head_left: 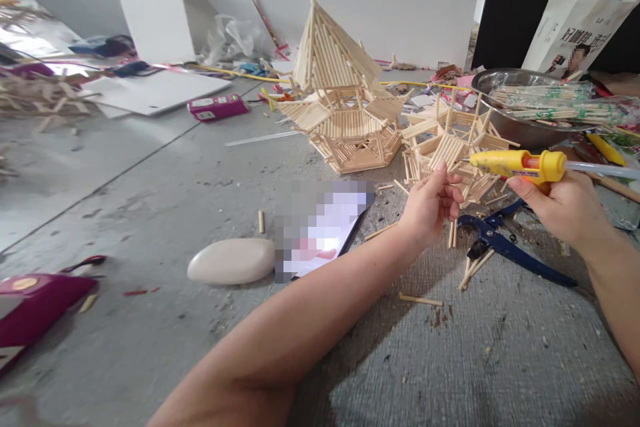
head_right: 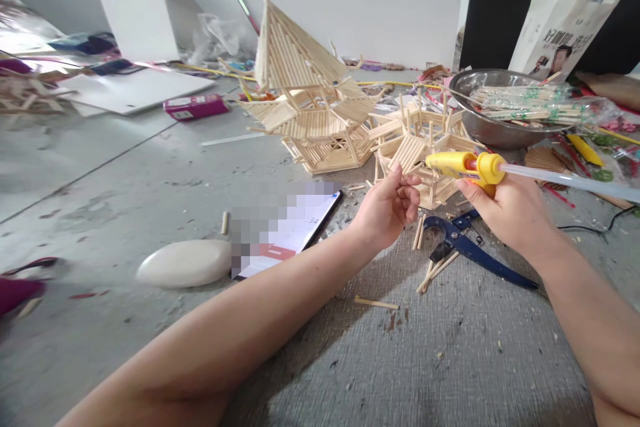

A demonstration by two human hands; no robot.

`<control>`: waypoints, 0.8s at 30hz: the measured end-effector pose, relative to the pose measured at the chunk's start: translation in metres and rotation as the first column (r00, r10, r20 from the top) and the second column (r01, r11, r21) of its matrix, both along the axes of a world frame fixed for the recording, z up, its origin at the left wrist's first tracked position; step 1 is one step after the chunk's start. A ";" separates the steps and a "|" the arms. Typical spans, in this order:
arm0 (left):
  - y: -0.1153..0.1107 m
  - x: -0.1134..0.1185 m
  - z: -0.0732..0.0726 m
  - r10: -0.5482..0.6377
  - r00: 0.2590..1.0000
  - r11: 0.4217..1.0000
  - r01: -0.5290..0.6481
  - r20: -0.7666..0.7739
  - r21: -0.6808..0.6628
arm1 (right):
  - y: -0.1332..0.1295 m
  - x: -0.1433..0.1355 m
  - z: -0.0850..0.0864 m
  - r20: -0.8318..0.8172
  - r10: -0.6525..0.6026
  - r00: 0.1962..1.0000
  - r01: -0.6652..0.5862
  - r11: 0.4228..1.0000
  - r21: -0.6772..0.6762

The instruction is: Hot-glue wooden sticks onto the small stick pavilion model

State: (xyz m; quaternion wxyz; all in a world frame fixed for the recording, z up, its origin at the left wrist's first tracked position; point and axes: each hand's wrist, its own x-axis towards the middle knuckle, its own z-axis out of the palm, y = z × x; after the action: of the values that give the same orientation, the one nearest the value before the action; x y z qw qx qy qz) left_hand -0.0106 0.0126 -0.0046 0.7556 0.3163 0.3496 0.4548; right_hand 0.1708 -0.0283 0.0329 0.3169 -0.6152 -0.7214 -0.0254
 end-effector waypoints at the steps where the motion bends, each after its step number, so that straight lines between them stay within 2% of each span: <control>1: 0.000 -0.001 0.000 -0.009 1.000 1.000 0.009 0.013 -0.008 | 0.000 0.000 0.000 0.005 -0.006 1.000 0.006 1.000 -0.007; 6: 0.001 -0.003 -0.001 -0.041 0.998 0.999 0.042 0.056 -0.023 | 0.000 0.001 0.000 0.019 0.018 1.000 -0.018 1.000 0.005; 10: 0.000 -0.002 0.000 -0.031 0.999 0.999 0.030 0.036 0.018 | 0.000 0.001 0.001 0.027 0.035 0.999 -0.036 0.999 0.037; 18: -0.001 -0.005 0.005 -0.047 0.999 0.999 0.047 -0.011 -0.025 | 0.000 0.004 0.006 -0.045 0.056 0.997 -0.054 0.998 0.037; 24: 0.000 -0.004 0.009 -0.037 0.999 0.999 0.036 -0.031 -0.027 | -0.002 0.004 0.010 -0.072 0.008 0.997 -0.008 1.000 -0.003</control>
State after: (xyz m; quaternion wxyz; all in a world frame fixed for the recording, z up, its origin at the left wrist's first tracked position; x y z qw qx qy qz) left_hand -0.0147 0.0123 0.0039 0.7624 0.3196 0.3616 0.4311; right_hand 0.1743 -0.0307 0.0430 0.3415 -0.6133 -0.7122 -0.0007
